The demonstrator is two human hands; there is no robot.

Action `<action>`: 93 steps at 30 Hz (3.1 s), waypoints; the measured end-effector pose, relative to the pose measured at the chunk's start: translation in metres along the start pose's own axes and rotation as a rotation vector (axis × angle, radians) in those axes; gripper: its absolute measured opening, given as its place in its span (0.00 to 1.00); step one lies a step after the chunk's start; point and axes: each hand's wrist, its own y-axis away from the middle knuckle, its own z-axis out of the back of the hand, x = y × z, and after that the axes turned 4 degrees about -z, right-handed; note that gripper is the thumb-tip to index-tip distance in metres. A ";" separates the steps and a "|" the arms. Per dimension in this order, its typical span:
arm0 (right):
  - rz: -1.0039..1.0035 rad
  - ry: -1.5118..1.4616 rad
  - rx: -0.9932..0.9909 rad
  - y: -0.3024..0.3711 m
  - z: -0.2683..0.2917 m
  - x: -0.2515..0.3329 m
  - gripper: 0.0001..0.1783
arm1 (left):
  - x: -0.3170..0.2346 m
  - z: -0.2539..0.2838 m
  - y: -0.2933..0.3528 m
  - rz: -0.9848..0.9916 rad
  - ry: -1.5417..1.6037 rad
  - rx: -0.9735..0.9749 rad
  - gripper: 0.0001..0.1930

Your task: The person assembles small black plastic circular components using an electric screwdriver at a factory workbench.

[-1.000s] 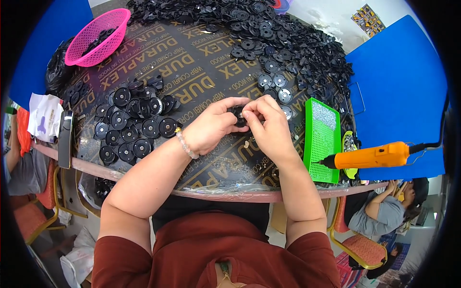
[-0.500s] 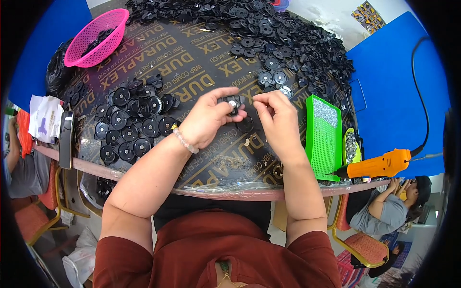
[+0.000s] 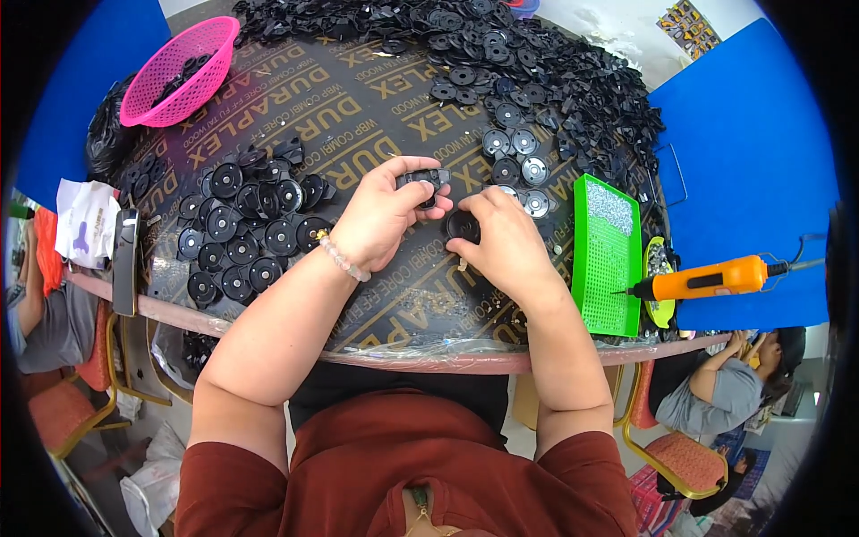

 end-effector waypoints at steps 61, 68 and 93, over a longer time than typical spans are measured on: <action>0.193 -0.466 -0.344 0.001 0.003 0.009 0.28 | 0.004 -0.002 0.004 0.088 0.189 0.222 0.18; 0.165 -0.433 -0.355 0.001 0.006 0.010 0.27 | 0.004 -0.003 0.005 0.095 0.171 0.215 0.19; 0.298 0.004 -1.803 0.112 0.124 -0.005 0.32 | 0.002 -0.009 0.011 0.077 -0.035 0.161 0.16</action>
